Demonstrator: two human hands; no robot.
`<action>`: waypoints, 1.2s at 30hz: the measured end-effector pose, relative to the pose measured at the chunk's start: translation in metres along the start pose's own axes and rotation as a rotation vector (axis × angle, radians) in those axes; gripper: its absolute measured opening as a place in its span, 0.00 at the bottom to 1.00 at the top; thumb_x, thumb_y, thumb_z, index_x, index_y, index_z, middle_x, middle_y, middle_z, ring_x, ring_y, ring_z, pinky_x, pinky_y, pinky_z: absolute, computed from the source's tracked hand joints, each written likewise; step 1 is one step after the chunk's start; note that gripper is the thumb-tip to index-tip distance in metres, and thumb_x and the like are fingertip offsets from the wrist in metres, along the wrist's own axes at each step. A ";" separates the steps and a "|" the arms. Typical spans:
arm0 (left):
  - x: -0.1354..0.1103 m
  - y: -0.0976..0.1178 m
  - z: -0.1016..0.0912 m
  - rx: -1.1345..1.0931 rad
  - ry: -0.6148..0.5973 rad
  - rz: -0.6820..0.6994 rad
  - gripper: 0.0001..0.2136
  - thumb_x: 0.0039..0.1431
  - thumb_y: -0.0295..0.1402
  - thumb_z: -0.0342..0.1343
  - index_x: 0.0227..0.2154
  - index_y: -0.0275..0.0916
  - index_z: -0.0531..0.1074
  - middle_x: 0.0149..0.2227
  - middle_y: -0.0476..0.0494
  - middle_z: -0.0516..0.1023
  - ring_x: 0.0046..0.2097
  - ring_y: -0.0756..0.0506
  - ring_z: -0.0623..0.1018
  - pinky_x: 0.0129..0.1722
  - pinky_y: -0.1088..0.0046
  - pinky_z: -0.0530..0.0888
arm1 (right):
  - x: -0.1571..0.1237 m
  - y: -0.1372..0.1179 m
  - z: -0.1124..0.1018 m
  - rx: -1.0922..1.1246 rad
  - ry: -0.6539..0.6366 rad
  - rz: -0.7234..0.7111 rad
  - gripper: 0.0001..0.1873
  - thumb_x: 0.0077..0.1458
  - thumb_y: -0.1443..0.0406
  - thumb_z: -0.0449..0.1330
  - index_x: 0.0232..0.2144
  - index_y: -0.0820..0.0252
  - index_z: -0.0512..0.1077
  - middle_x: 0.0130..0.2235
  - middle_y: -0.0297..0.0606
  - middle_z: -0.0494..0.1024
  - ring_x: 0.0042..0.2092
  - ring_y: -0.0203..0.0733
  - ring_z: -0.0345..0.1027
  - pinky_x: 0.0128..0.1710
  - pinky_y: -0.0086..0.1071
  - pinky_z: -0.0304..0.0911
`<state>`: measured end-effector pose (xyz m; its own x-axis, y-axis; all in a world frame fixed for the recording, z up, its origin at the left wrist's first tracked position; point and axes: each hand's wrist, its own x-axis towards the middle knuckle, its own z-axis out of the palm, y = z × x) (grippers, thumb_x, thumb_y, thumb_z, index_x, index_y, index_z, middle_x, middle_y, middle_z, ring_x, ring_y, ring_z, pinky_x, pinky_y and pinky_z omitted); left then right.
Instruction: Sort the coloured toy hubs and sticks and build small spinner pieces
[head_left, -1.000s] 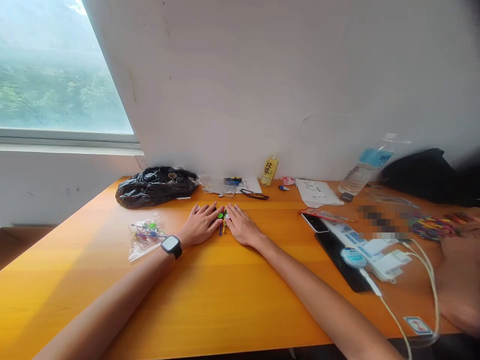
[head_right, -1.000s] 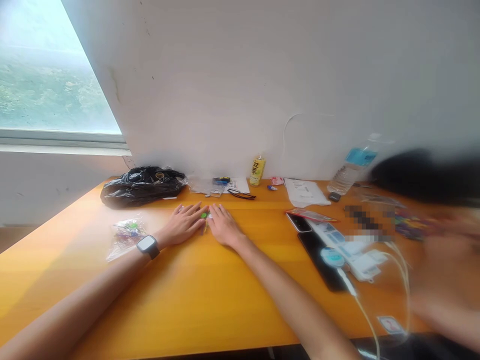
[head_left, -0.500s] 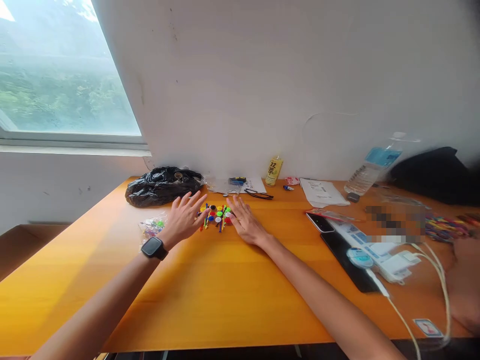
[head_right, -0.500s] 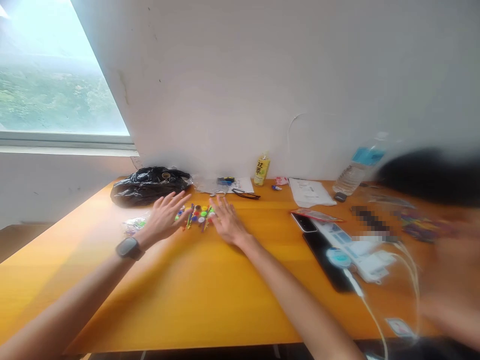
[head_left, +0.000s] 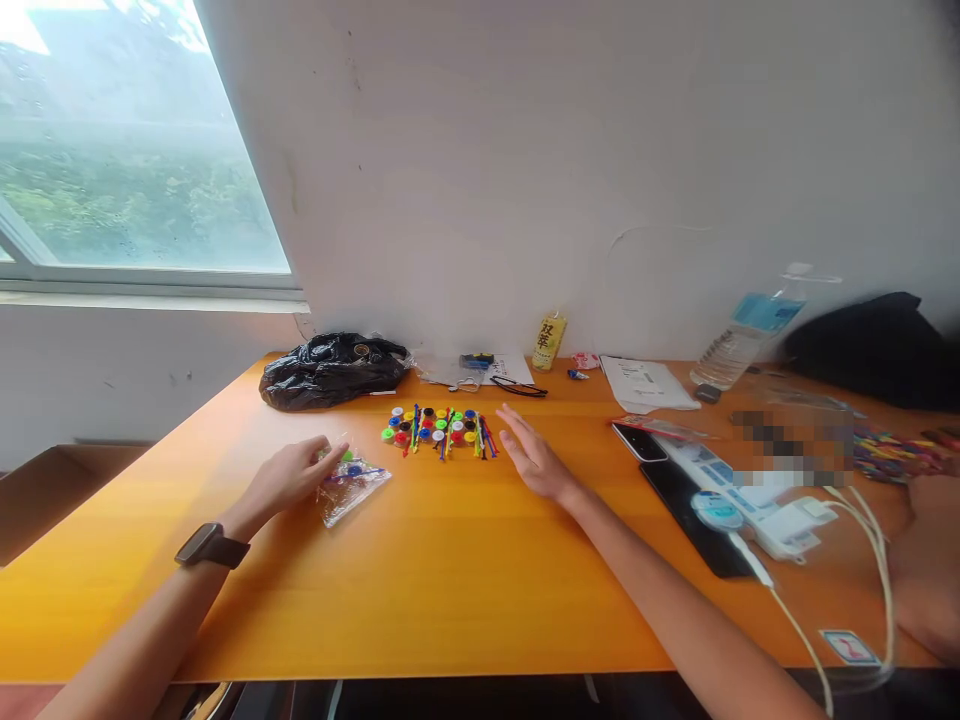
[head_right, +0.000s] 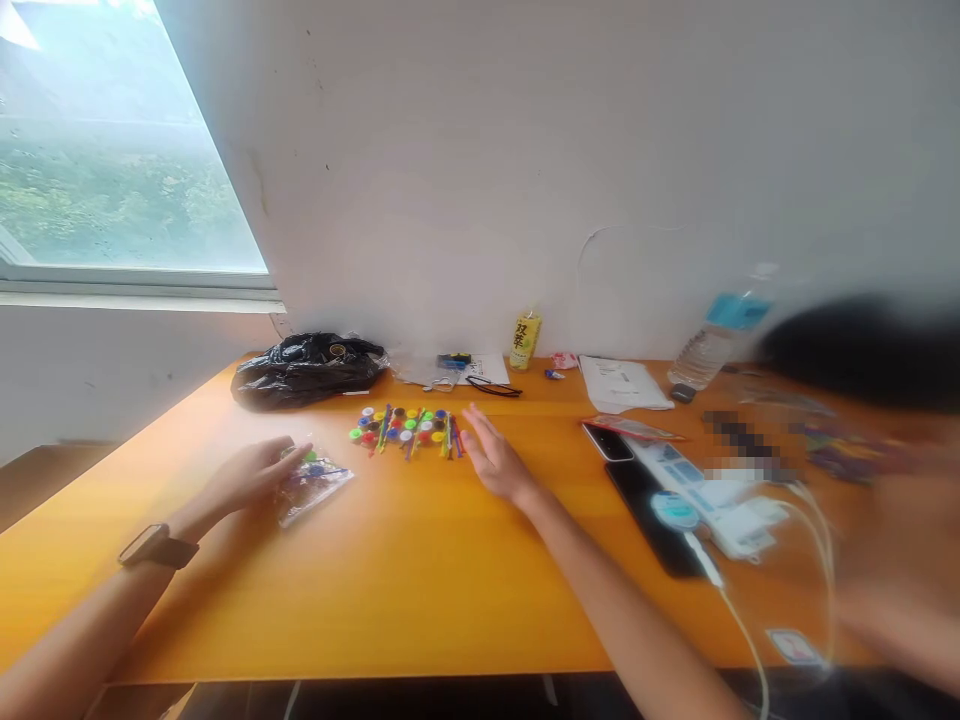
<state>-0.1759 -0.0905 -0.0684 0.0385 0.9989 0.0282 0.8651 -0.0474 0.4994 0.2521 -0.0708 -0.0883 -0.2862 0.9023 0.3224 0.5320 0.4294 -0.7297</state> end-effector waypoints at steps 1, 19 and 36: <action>-0.003 0.011 0.004 -0.012 -0.027 0.013 0.29 0.67 0.63 0.43 0.24 0.42 0.62 0.25 0.47 0.71 0.28 0.43 0.70 0.29 0.69 0.60 | -0.001 -0.004 0.001 0.022 -0.003 -0.025 0.30 0.71 0.45 0.50 0.63 0.54 0.72 0.69 0.48 0.68 0.68 0.56 0.64 0.66 0.52 0.64; 0.012 0.188 0.049 -0.417 0.110 0.390 0.22 0.72 0.48 0.48 0.24 0.41 0.56 0.22 0.54 0.58 0.25 0.50 0.58 0.26 0.71 0.52 | -0.004 -0.012 -0.014 1.057 -0.318 0.345 0.25 0.55 0.60 0.74 0.54 0.53 0.77 0.52 0.44 0.83 0.50 0.48 0.79 0.52 0.41 0.72; 0.121 0.239 0.063 -0.402 0.097 0.423 0.21 0.66 0.46 0.53 0.20 0.40 0.64 0.21 0.50 0.70 0.26 0.48 0.67 0.28 0.72 0.59 | 0.018 0.048 -0.037 0.986 0.257 0.431 0.20 0.42 0.59 0.78 0.26 0.57 0.70 0.27 0.30 0.74 0.29 0.35 0.68 0.31 0.31 0.67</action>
<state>0.0673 0.0195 0.0001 0.2764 0.8885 0.3663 0.5263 -0.4588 0.7159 0.3021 -0.0326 -0.0950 0.0050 0.9991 -0.0426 -0.3539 -0.0380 -0.9345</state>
